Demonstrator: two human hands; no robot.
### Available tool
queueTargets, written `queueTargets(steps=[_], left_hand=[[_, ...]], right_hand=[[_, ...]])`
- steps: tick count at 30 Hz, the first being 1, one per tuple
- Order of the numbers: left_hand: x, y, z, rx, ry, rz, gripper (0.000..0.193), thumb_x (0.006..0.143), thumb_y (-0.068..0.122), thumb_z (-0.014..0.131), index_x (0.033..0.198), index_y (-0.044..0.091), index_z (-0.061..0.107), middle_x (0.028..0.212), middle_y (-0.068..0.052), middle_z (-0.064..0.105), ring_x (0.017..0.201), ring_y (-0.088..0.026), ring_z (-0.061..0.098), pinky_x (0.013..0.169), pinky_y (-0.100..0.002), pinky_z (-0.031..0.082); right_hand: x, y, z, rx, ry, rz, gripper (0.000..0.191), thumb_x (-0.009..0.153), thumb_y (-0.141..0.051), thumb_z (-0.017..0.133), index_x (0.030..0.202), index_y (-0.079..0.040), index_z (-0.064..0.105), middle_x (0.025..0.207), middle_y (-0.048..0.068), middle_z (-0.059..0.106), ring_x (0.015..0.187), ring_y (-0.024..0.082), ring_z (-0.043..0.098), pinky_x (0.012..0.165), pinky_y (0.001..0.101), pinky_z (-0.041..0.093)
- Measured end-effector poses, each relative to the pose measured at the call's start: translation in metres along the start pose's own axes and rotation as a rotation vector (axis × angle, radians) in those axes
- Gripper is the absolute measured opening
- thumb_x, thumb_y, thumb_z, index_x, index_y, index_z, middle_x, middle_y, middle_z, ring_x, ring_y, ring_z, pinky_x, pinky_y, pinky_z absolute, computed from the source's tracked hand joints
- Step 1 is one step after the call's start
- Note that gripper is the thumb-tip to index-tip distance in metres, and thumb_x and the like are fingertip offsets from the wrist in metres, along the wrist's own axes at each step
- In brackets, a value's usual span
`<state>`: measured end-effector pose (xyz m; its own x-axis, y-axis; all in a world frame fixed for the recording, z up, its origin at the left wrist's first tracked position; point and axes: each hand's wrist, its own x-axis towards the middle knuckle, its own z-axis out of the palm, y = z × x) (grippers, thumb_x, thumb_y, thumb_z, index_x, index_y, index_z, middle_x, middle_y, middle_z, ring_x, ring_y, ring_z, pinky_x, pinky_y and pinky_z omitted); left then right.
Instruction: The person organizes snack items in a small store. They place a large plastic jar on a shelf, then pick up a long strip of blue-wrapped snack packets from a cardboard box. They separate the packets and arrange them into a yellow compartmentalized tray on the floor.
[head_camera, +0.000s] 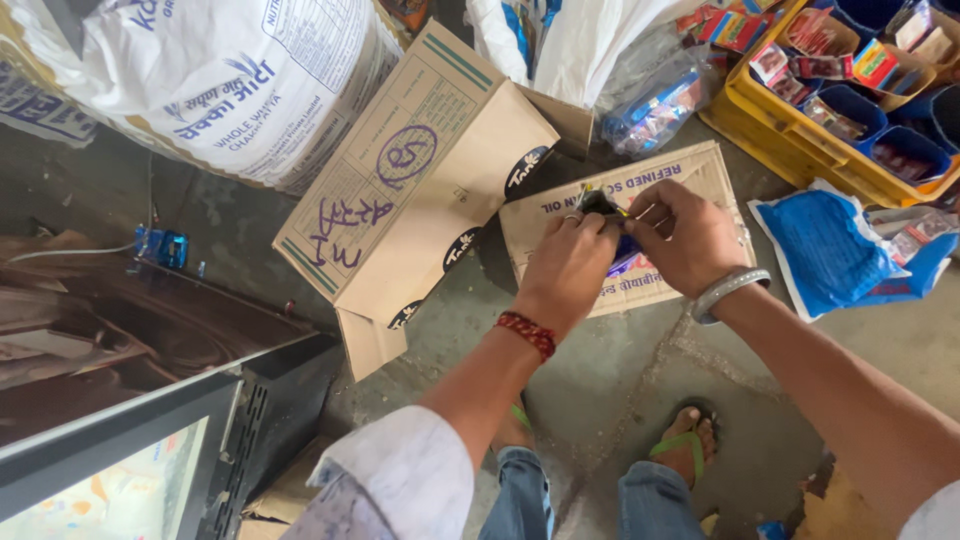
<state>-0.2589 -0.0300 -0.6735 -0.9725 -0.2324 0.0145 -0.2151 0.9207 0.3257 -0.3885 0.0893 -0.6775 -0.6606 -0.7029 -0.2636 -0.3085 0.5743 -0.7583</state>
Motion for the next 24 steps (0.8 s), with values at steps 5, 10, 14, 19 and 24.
queueTargets(steps=[5, 10, 14, 19, 24], left_hand=[[0.016, 0.004, 0.021, 0.216, -0.147, -0.088, 0.022, 0.083, 0.013, 0.067, 0.105, 0.01, 0.073, 0.11, -0.01, 0.071, 0.112, -0.025, 0.063, 0.103, -0.046, 0.044], [0.027, -0.008, 0.029, 0.175, -0.222, -0.071, 0.028, 0.077, 0.015, 0.073, 0.105, 0.01, 0.072, 0.111, -0.011, 0.07, 0.115, -0.028, 0.061, 0.093, -0.048, 0.046], [0.032, -0.02, 0.037, -0.026, -0.103, -0.158, 0.026, 0.074, 0.015, 0.075, 0.099, 0.008, 0.073, 0.106, -0.013, 0.073, 0.108, -0.03, 0.066, 0.092, -0.05, 0.048], [0.022, -0.04, 0.033, -0.546, 0.021, -0.356, 0.031, 0.073, 0.017, 0.076, 0.1, 0.004, 0.071, 0.099, -0.019, 0.075, 0.099, -0.036, 0.072, 0.089, -0.044, 0.056], [0.005, -0.046, 0.023, -0.766, 0.12, -0.316, 0.038, 0.071, 0.009, 0.071, 0.108, 0.002, 0.066, 0.101, -0.02, 0.074, 0.099, -0.036, 0.072, 0.086, -0.042, 0.056]], right_hand=[[-0.003, -0.001, 0.011, 0.071, 0.014, -0.004, 0.022, 0.088, -0.008, 0.075, 0.108, -0.007, 0.068, 0.085, 0.005, 0.076, 0.074, 0.014, 0.073, 0.067, 0.0314, 0.058], [-0.003, 0.008, 0.022, 0.234, 0.027, 0.097, 0.025, 0.09, -0.007, 0.072, 0.113, -0.007, 0.064, 0.092, 0.006, 0.075, 0.078, 0.013, 0.073, 0.065, 0.0304, 0.06], [-0.005, 0.04, 0.032, 0.406, 0.045, 0.184, 0.03, 0.097, -0.021, 0.069, 0.121, -0.006, 0.059, 0.1, 0.01, 0.073, 0.083, 0.016, 0.072, 0.067, 0.0316, 0.061], [-0.01, 0.109, 0.027, 0.178, 0.368, 0.277, 0.046, 0.099, -0.031, 0.07, 0.13, -0.001, 0.052, 0.118, 0.016, 0.064, 0.102, 0.022, 0.064, 0.085, 0.0393, 0.053], [-0.015, 0.137, -0.007, 1.001, -0.034, 0.916, 0.027, 0.099, -0.03, 0.055, 0.118, -0.011, 0.061, 0.11, 0.004, 0.07, 0.098, 0.018, 0.068, 0.082, 0.0392, 0.059]])
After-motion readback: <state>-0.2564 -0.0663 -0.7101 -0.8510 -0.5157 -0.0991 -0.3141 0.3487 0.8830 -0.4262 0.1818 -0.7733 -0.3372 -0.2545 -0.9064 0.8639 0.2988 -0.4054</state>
